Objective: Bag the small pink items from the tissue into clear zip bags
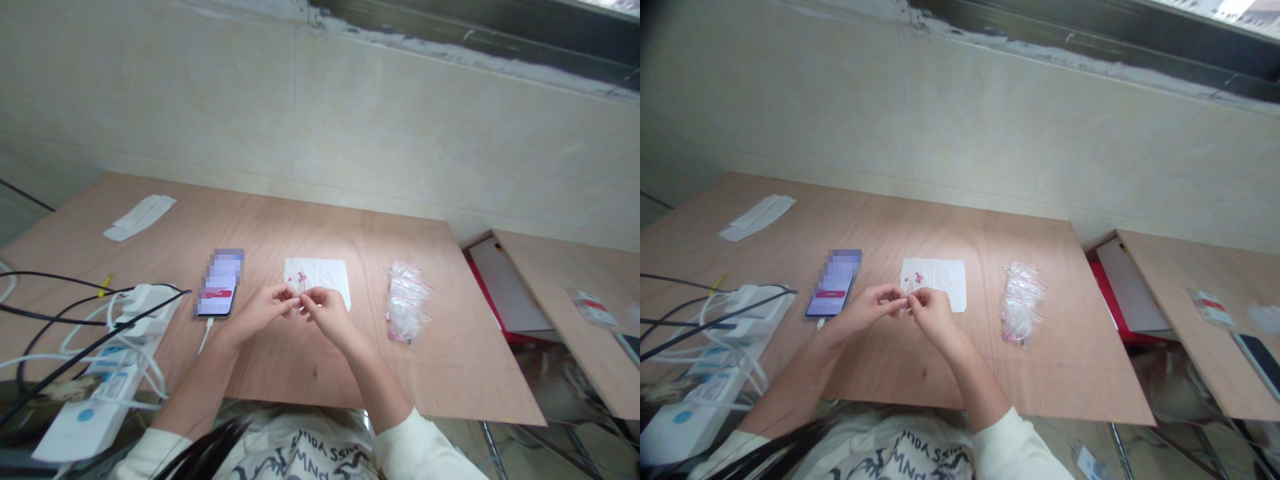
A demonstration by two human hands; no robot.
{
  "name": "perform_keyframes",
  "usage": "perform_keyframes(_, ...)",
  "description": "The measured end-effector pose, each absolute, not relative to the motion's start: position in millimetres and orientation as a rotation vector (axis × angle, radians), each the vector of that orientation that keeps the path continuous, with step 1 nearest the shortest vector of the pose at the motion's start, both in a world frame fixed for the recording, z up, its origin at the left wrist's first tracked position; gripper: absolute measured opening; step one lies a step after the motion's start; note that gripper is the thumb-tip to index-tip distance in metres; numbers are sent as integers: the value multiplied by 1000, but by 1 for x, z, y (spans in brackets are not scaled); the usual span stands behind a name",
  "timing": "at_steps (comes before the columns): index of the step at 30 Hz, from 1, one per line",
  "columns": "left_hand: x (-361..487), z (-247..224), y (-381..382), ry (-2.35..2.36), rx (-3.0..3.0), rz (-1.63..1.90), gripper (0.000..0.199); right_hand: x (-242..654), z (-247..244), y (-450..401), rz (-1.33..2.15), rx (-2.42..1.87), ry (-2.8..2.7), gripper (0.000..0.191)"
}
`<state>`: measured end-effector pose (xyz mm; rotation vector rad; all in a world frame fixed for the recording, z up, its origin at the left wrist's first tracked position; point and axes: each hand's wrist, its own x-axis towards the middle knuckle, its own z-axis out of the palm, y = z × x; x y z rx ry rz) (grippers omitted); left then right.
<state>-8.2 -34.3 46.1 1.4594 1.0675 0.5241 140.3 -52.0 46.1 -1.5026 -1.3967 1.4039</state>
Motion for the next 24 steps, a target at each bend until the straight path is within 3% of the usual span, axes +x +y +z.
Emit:
perform_keyframes(10, -13, 48, -31, 1527, 1923, 553, 3, 133, 47, -50, 916, -1772, -1559, 12)
perform_keyframes(16, -7, 49, -26, 1213, 2110, 623, 45, 131, 49, -51, 1008, -1606, -1626, 12)
perform_keyframes(21, -12, 54, -27, 1029, 2011, 498, 41, 141, 50, -47, 1111, -1694, -1338, 14)
perform_keyframes(24, -16, 53, -32, 999, 1970, 442, 52, 145, 48, -45, 1355, -1569, -1226, 13)
